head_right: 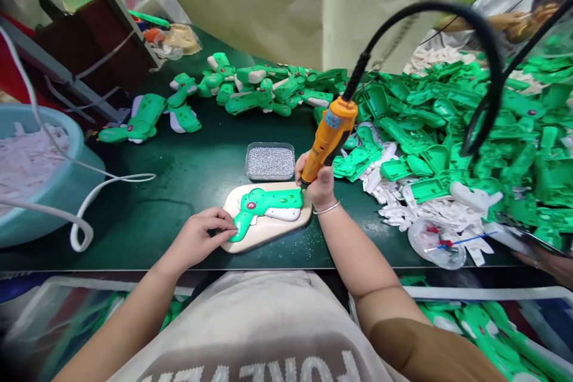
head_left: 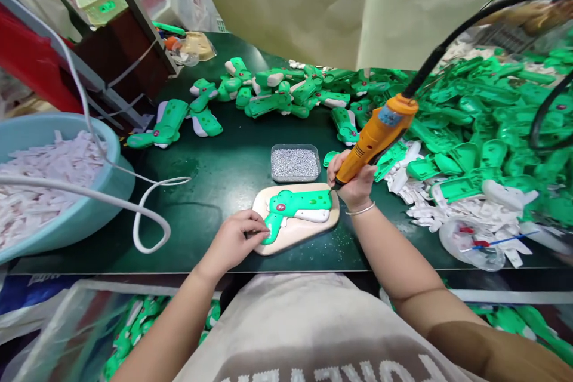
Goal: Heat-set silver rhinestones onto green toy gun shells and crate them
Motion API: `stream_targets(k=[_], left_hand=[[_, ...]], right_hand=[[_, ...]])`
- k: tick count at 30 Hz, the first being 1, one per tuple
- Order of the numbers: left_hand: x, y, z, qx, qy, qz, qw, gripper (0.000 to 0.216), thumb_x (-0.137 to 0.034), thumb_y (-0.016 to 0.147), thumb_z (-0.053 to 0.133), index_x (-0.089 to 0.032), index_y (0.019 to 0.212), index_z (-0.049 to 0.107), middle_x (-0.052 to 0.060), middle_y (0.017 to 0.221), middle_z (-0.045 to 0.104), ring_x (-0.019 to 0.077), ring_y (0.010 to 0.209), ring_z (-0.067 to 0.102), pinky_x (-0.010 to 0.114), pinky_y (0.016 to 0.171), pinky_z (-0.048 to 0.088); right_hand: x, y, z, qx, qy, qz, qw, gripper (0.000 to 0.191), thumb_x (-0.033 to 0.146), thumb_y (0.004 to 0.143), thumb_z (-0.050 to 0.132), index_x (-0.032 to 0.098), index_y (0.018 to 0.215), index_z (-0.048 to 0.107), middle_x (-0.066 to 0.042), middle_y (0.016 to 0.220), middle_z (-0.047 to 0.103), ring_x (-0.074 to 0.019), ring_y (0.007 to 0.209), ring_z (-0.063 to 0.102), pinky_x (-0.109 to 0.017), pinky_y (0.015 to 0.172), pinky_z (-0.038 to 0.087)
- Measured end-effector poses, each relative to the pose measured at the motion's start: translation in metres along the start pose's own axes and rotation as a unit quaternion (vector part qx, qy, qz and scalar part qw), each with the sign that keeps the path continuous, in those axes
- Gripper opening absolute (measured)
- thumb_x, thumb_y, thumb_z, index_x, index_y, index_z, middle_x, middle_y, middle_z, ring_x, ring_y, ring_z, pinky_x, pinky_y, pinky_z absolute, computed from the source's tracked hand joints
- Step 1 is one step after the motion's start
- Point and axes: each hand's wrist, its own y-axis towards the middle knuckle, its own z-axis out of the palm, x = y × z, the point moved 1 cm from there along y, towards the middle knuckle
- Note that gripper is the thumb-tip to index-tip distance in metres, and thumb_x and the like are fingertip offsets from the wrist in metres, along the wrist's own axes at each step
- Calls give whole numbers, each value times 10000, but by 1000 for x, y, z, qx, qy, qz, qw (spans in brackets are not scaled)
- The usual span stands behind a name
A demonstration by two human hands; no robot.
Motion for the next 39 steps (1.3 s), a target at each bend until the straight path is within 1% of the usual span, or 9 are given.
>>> stream_targets(k=[6,16,19,21,24,28,32,35,39], left_hand=[[5,6,-3,21,-43,-39,998,112,-286,782,709,-223,729,786,36,808,693,169,742,654,269,673,539],[-2,23,-16,152,-29,-53,986,85,-277,741,722,-212,773,766,28,817,652,183,768,632,288,689,521],[-8,28,-10,119,23,-20,992,109,-270,791,683,-212,843,759,37,865,656,199,813,637,315,738,537],[-11,33,1,50,56,14,997,152,-265,829,657,-215,931,757,56,962,664,224,915,643,354,825,548],[-13,44,23,-31,87,63,994,275,-246,851,652,-214,1113,730,96,1181,647,276,1137,604,436,992,512],[-10,55,44,-19,110,64,992,334,-243,835,693,-228,1167,725,104,1255,633,307,1174,595,493,997,509],[-7,57,47,-16,97,54,994,327,-217,808,713,-235,1133,743,89,1235,648,305,1156,607,502,994,507],[-6,57,47,-13,88,50,995,327,-220,799,718,-249,1124,746,79,1230,651,301,1161,602,493,991,506],[-6,57,48,-11,81,39,996,356,-216,791,726,-258,1145,740,74,1248,640,299,1182,590,487,1017,493]], right_hand=[[22,-25,10,37,68,-26,997,707,923,713,487,220,696,560,31,516,481,-113,383,432,-239,338,313],[3,-54,19,9,43,-48,998,623,825,747,605,208,670,582,16,531,496,-108,419,428,-228,352,309],[7,-48,18,21,52,-11,998,642,850,745,574,210,698,577,20,529,499,-105,396,414,-229,334,309],[11,-38,20,32,59,11,998,671,884,728,542,214,714,569,23,530,501,-105,382,416,-234,327,317],[11,-18,30,24,67,-11,997,723,944,677,496,224,711,549,28,530,495,-110,386,434,-241,335,335],[-8,-4,51,47,88,-20,995,677,901,715,528,224,707,534,39,513,488,-96,363,396,-240,343,311],[-25,-10,58,63,83,4,995,651,869,727,564,219,704,535,38,515,487,-99,379,390,-246,359,296],[-28,-12,56,69,90,-6,994,619,832,736,608,216,712,550,29,531,500,-105,405,407,-249,378,302],[-19,-7,53,61,95,-2,994,641,858,748,560,218,721,554,33,523,496,-102,385,396,-248,370,301]])
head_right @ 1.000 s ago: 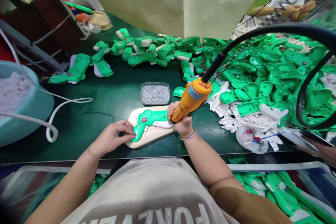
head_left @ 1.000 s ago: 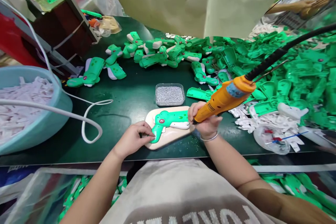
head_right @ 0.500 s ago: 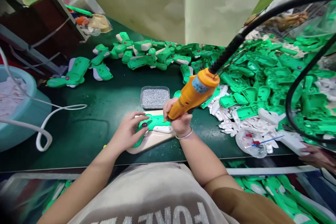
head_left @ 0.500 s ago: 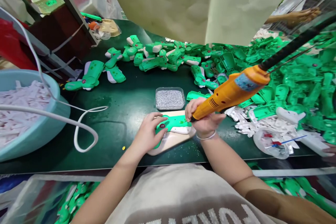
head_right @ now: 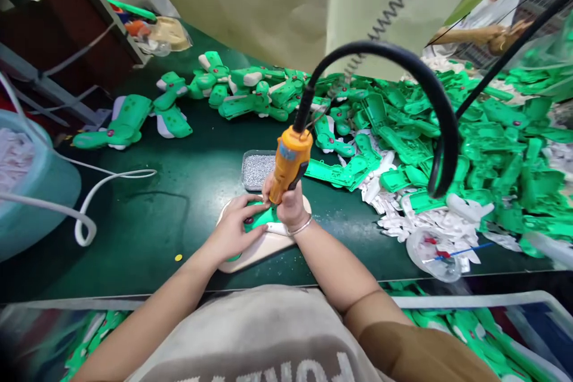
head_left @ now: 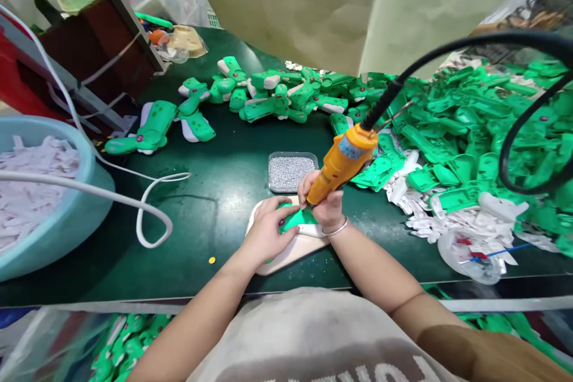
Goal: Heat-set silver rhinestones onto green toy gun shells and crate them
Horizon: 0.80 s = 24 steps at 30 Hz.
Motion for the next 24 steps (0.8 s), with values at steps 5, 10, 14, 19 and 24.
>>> stream_targets(k=[5,10,14,19,24], left_hand=[[0,0,0,8,-1,1,1000,312,-240,813,729,-247,1124,745,80,1245,638,302,1182,585,495,1029,472],[-2,3,2,14,8,-7,1000,229,-243,808,725,-266,1033,761,64,1231,641,297,1171,585,491,1021,475],[-1,-3,-1,-4,-26,-5,1000,316,-234,785,721,-242,1101,714,92,1291,613,307,1229,576,495,1055,479],[8,-30,-15,-62,-80,-43,994,544,-181,786,654,-221,1316,538,116,1346,618,288,1255,601,478,1077,490],[16,-46,-10,-75,-112,-52,990,647,-222,797,666,-212,1404,442,139,1355,637,296,1248,619,500,1081,487]], right_hand=[[21,-12,7,30,34,12,999,675,882,718,562,207,717,583,14,551,525,-118,425,450,-256,406,359],[15,-32,15,24,34,31,999,618,819,701,663,206,670,587,11,549,521,-118,451,440,-245,403,337],[10,-37,13,1,13,37,999,627,835,666,672,215,657,578,15,535,498,-128,441,438,-252,382,323],[17,-26,14,3,5,36,999,667,878,716,568,211,698,582,13,522,502,-118,386,406,-255,349,304],[3,0,41,9,22,-10,1000,703,928,691,514,226,708,556,21,529,499,-118,390,423,-267,373,338]])
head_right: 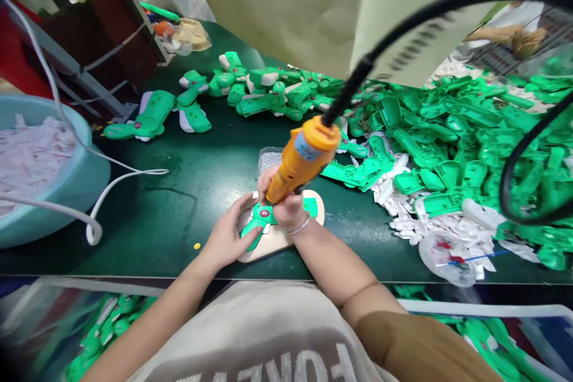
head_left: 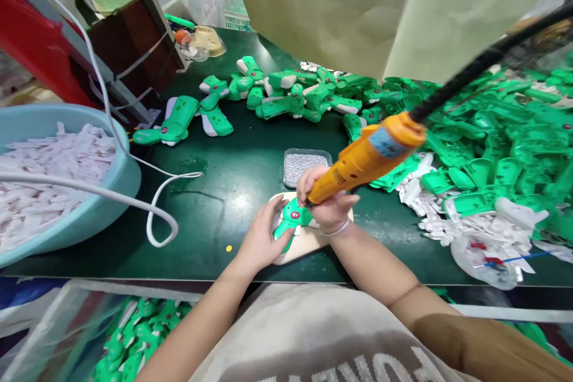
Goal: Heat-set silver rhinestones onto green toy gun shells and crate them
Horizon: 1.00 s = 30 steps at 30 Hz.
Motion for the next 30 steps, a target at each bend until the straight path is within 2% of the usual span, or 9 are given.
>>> stream_targets(k=[4,8,12,16,20,24,26,30], left_hand=[[4,1,4,-10,22,21,999,599,-223,803,651,-196,1372,466,148,1332,641,299,1212,633,515,1061,495],[5,2,3,0,42,31,999,559,-226,807,654,-191,1340,490,135,1268,663,295,1159,648,500,1030,515],[5,1,3,7,41,24,999,627,-243,805,665,-206,1394,452,147,1339,631,309,1225,620,531,1088,464],[8,0,6,6,19,10,1000,708,-249,800,660,-208,1454,393,158,1420,585,310,1303,580,542,1125,428],[9,0,8,3,16,11,1000,683,-243,787,662,-217,1430,433,135,1387,617,304,1301,581,531,1143,408],[7,1,5,8,22,23,999,674,-221,785,642,-195,1426,435,149,1417,595,310,1318,563,538,1155,395],[4,2,-1,36,22,39,998,713,-197,773,646,-201,1448,416,149,1463,557,318,1356,530,545,1173,373],[4,5,-15,143,14,68,987,946,-207,707,741,-238,1545,304,138,1583,424,351,1465,398,554,1212,316]], right_hand=[[-25,4,14,30,21,35,999,673,898,704,548,225,694,533,39,510,481,-96,357,377,-254,355,298],[-36,-3,12,32,-2,65,997,696,917,646,577,223,670,525,42,506,480,-95,365,379,-250,356,293],[-33,-1,10,21,-16,42,999,680,907,687,547,229,655,513,38,501,483,-98,358,370,-255,346,277],[-17,0,11,6,-15,22,1000,681,911,735,477,233,708,533,34,518,490,-110,367,391,-261,358,292],[-8,-15,15,45,15,32,998,668,892,735,518,227,707,565,26,527,502,-119,386,419,-270,374,321],[-18,-30,16,49,24,51,997,640,856,747,565,219,683,565,21,524,510,-115,377,402,-273,368,299],[-23,-33,14,45,13,59,997,658,878,720,565,221,676,559,21,522,512,-117,374,402,-277,367,298],[-22,-32,14,18,-9,60,998,692,919,690,530,228,675,555,29,498,507,-118,363,389,-282,392,309]])
